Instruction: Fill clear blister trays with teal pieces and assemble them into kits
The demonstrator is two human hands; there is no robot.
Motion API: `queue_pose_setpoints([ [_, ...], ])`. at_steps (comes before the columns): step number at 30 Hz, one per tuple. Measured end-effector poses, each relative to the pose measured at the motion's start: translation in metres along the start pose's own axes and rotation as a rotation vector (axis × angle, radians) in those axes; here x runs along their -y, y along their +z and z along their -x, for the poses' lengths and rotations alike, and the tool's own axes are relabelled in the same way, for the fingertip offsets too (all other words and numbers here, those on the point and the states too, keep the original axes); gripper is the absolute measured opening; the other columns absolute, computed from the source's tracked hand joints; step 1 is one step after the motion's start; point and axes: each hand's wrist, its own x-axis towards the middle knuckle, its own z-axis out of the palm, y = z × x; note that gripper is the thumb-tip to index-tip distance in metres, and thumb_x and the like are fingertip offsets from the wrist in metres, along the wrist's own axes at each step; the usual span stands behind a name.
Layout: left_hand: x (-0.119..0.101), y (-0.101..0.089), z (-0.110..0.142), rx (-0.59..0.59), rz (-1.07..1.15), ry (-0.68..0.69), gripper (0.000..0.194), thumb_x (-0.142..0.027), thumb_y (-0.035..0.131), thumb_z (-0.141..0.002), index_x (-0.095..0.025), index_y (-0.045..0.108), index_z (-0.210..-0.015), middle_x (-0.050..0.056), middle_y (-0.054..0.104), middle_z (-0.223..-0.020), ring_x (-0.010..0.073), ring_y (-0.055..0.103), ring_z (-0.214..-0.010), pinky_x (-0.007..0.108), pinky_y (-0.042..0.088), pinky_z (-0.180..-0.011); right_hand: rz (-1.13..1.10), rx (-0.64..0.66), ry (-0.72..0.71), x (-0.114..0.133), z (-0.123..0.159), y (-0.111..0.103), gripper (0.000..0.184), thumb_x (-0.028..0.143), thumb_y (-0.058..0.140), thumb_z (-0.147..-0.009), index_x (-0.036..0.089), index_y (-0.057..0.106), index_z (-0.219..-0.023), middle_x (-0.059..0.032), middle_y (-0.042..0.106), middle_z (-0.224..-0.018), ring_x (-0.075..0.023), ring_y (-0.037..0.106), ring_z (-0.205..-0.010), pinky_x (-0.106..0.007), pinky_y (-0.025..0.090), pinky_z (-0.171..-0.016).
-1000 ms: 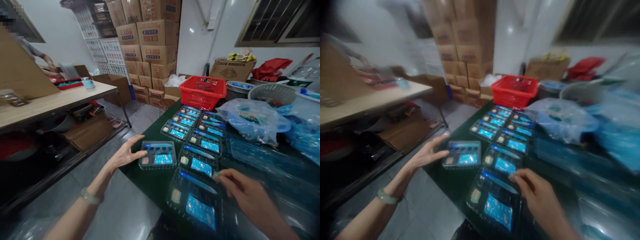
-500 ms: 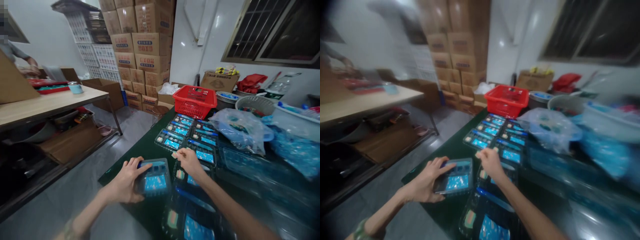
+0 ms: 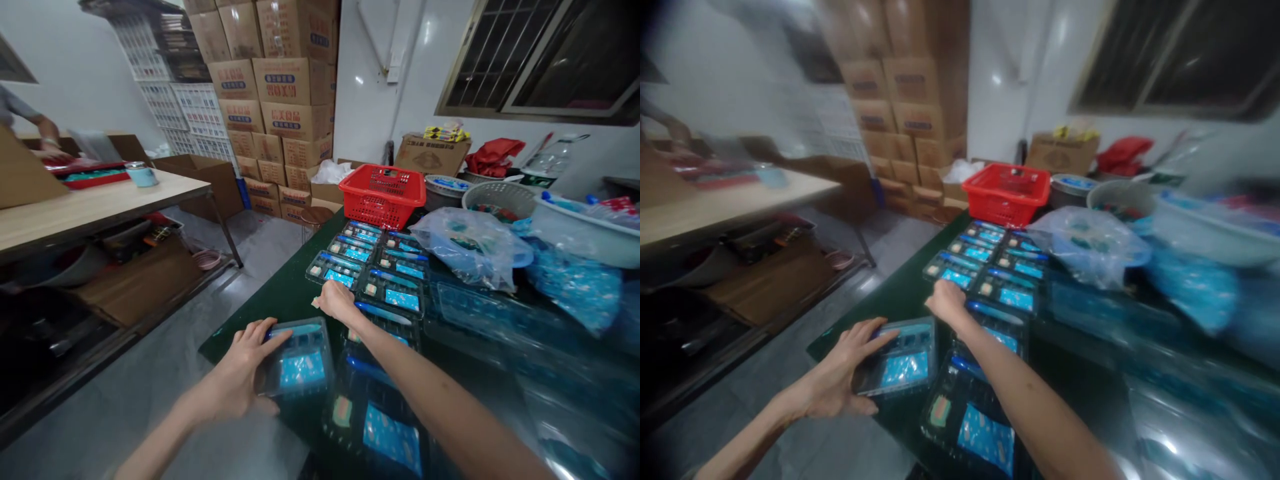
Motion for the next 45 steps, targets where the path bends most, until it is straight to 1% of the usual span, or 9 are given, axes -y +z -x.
queue_pose_setpoints([
  [9, -0.002, -0.012, 0.002, -0.016, 0.162, 0.027, 0.083, -0.04, 0.069, -0.056, -0.029, 0.032, -0.129, 0.012, 0.035, -0.128, 0.0336, 0.033, -0.115, 0.054, 0.031, -0.091, -0.021, -0.104, -0.036, -0.006, 0.008, 0.006, 0.023, 0.036, 0.056, -0.074, 0.016, 0.063, -0.082, -0.0091, 0.065, -0.085, -0.0213, 0.06, -0.082, -0.027, 0.041, -0.065],
  [14, 0.011, -0.023, 0.008, -0.093, 0.542, 0.037, 0.075, -0.035, 0.069, -0.06, -0.026, 0.037, -0.127, 0.008, 0.039, -0.129, 0.0291, 0.037, -0.117, 0.047, 0.029, -0.098, -0.095, -0.119, -0.039, -0.008, 0.007, 0.003, 0.016, 0.03, 0.058, -0.071, 0.016, 0.064, -0.075, -0.0064, 0.065, -0.078, -0.0183, 0.059, -0.076, -0.024, 0.038, -0.06],
  [19, 0.033, -0.018, 0.022, -0.302, 1.168, -0.043, 0.068, -0.041, 0.063, -0.064, -0.02, 0.042, -0.125, 0.009, 0.043, -0.131, 0.0327, 0.034, -0.121, 0.047, 0.025, -0.101, -0.213, -0.151, -0.118, -0.008, 0.03, -0.006, 0.028, 0.033, 0.042, -0.081, 0.015, 0.063, -0.082, -0.0051, 0.063, -0.076, -0.015, 0.056, -0.069, -0.022, 0.035, -0.056],
  [24, 0.037, -0.009, 0.029, -0.468, 1.287, -0.075, 0.07, -0.047, 0.063, -0.062, -0.019, 0.044, -0.124, 0.01, 0.043, -0.132, 0.0343, 0.027, -0.125, 0.048, 0.024, -0.101, -0.334, 0.046, -0.36, 0.034, 0.081, 0.006, 0.018, 0.031, 0.053, -0.072, 0.019, 0.064, -0.066, 0.0027, 0.059, -0.059, -0.0092, 0.05, -0.053, -0.018, 0.028, -0.047],
  [27, 0.033, -0.008, 0.035, -0.456, 1.216, -0.095, 0.069, -0.045, 0.065, -0.062, -0.021, 0.045, -0.123, 0.008, 0.044, -0.131, 0.0328, 0.03, -0.123, 0.045, 0.024, -0.102, -0.362, 0.128, -0.439, 0.057, 0.098, 0.013, 0.016, 0.025, 0.052, -0.071, 0.019, 0.063, -0.061, 0.0035, 0.056, -0.054, -0.0082, 0.047, -0.05, -0.019, 0.024, -0.044],
  [30, 0.025, -0.008, 0.04, -0.389, 0.98, -0.117, 0.072, -0.044, 0.067, -0.061, -0.024, 0.041, -0.126, 0.005, 0.043, -0.131, 0.0319, 0.032, -0.122, 0.044, 0.026, -0.102, -0.345, 0.067, -0.437, 0.052, 0.097, 0.002, 0.016, 0.026, 0.051, -0.071, 0.019, 0.063, -0.063, 0.0034, 0.057, -0.057, -0.0083, 0.046, -0.052, -0.02, 0.023, -0.046],
  [34, 0.005, -0.006, 0.034, -0.267, 0.444, -0.06, 0.078, -0.041, 0.071, -0.059, -0.028, 0.036, -0.128, 0.006, 0.033, -0.135, 0.0309, 0.029, -0.123, 0.044, 0.024, -0.101, -0.344, -0.007, -0.383, 0.005, 0.095, -0.026, 0.015, 0.027, 0.052, -0.071, 0.016, 0.061, -0.063, 0.0024, 0.055, -0.06, -0.0086, 0.044, -0.055, -0.02, 0.024, -0.048],
  [38, -0.01, 0.004, 0.016, -0.146, 0.037, 0.019, 0.078, -0.053, 0.064, -0.06, -0.03, 0.035, -0.128, 0.011, 0.029, -0.133, 0.0344, 0.029, -0.119, 0.052, 0.029, -0.092, -0.426, -0.014, -0.268, -0.047, 0.114, -0.042, 0.016, 0.024, 0.051, -0.073, 0.015, 0.058, -0.061, 0.0029, 0.052, -0.055, -0.0081, 0.042, -0.051, -0.019, 0.026, -0.047],
  [45, -0.001, 0.011, 0.002, -0.105, -0.198, 0.06, 0.082, -0.055, 0.063, -0.059, -0.037, 0.028, -0.131, 0.014, 0.03, -0.132, 0.0391, 0.03, -0.116, 0.053, 0.033, -0.081, -0.614, -0.154, -0.022, -0.117, 0.17, -0.056, 0.022, 0.032, 0.052, -0.075, 0.014, 0.058, -0.063, 0.0019, 0.052, -0.057, -0.0088, 0.043, -0.051, -0.019, 0.031, -0.048],
])
